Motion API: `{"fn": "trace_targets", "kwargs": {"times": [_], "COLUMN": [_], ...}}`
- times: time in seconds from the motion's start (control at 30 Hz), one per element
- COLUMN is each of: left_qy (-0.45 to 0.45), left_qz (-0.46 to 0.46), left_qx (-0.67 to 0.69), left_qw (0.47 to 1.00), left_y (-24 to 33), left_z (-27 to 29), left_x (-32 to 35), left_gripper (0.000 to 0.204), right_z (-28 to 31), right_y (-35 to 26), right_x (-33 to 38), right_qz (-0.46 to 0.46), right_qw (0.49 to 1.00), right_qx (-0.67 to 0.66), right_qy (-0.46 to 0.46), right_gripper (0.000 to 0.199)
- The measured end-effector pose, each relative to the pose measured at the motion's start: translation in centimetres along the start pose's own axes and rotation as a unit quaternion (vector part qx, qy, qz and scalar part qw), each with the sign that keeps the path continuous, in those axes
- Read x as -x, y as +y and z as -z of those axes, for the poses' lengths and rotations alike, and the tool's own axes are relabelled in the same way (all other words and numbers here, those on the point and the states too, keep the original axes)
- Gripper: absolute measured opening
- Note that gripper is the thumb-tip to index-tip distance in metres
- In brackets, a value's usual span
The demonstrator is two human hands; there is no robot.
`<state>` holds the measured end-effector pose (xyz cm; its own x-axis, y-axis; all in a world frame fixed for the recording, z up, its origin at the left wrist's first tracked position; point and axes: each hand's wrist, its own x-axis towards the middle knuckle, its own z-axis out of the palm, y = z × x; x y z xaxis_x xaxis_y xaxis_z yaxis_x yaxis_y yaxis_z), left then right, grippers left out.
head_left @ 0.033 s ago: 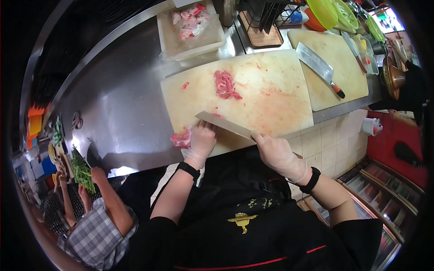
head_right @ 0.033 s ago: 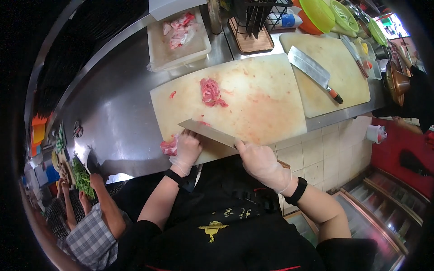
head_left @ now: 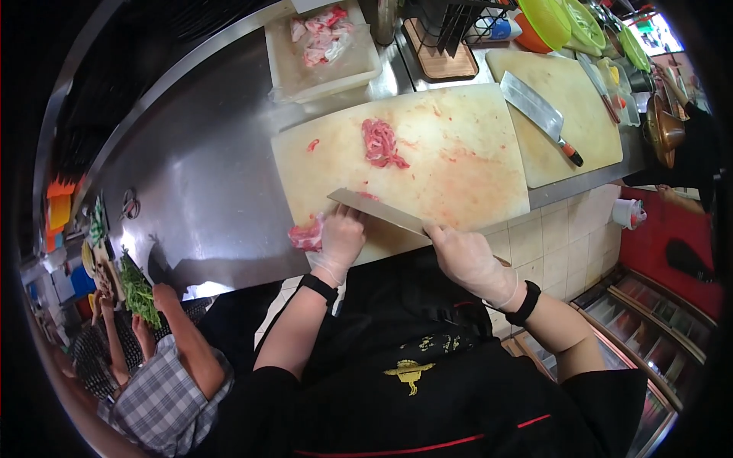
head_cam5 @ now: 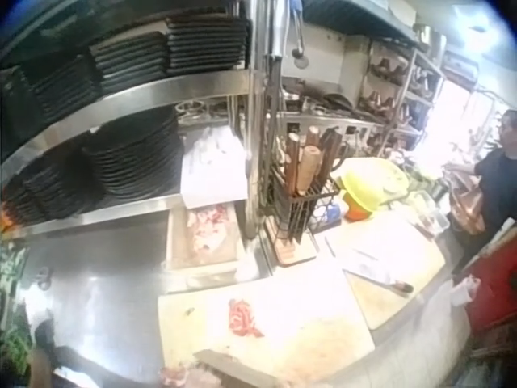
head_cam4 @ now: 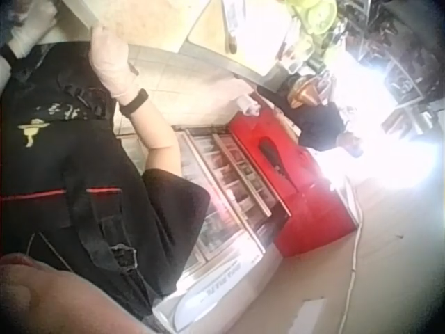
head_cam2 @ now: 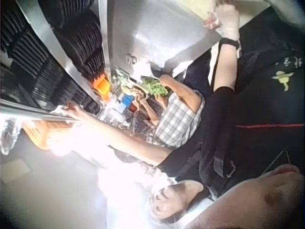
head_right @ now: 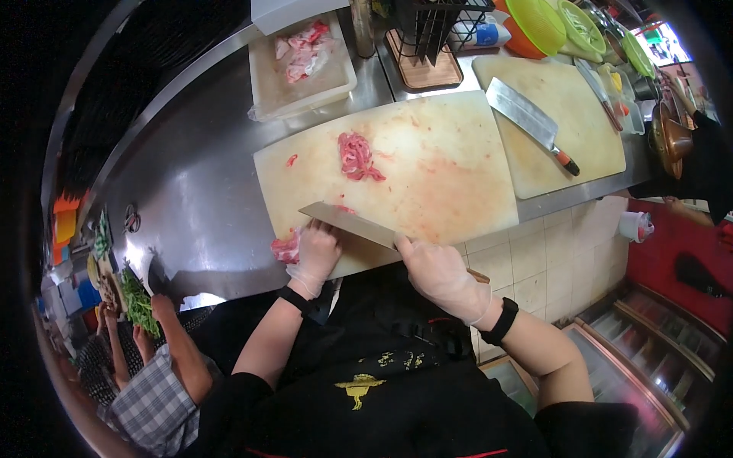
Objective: The recorder retrieves raw meat from a refrigerator and slices it into thin pieces on a cutting board using a cleaver.
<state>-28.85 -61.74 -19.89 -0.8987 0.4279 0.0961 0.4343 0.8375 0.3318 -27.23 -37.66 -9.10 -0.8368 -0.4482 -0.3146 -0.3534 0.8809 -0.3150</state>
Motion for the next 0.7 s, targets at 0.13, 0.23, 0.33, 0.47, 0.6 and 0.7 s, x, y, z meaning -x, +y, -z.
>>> {"fn": "trace_targets", "kwargs": {"times": [0.13,0.23,0.33,0.47,0.6,0.7], "left_qy": [0.012,0.012,0.007,0.019,0.015,0.019], "left_qz": [-0.019,-0.015,-0.008,-0.006,0.015,0.001], "left_qx": [-0.018,-0.014,-0.01,-0.009,-0.017,-0.036], "left_qw": [1.0,1.0,1.0,1.0,1.0,0.999], "left_y": [-0.3,-0.4,-0.4,-0.3,-0.1,0.1], "left_z": [-0.4,-0.8,-1.1,-1.2,-0.8,-0.4], "left_x": [0.3,0.6,0.4,0.3,0.4,0.4], "left_gripper": [0.037,0.036,0.034,0.032,0.032,0.031], "right_z": [0.2,-0.4,-1.2,-1.4,-1.4,-0.7], "right_y": [-0.9,-1.7,-2.1,-1.7,0.1,0.4], "right_x": [-1.5,-2.8,-4.3,-4.2,-1.3,-0.5], "right_qz": [0.017,0.024,0.034,0.046,0.039,0.005], "right_qw": [0.999,0.998,0.997,0.996,0.997,0.999], "right_qx": [-0.043,-0.046,-0.054,-0.061,-0.057,-0.044], "right_qy": [0.014,0.023,0.036,0.048,0.036,-0.013], "right_gripper": [0.027,0.028,0.029,0.03,0.03,0.031]}}
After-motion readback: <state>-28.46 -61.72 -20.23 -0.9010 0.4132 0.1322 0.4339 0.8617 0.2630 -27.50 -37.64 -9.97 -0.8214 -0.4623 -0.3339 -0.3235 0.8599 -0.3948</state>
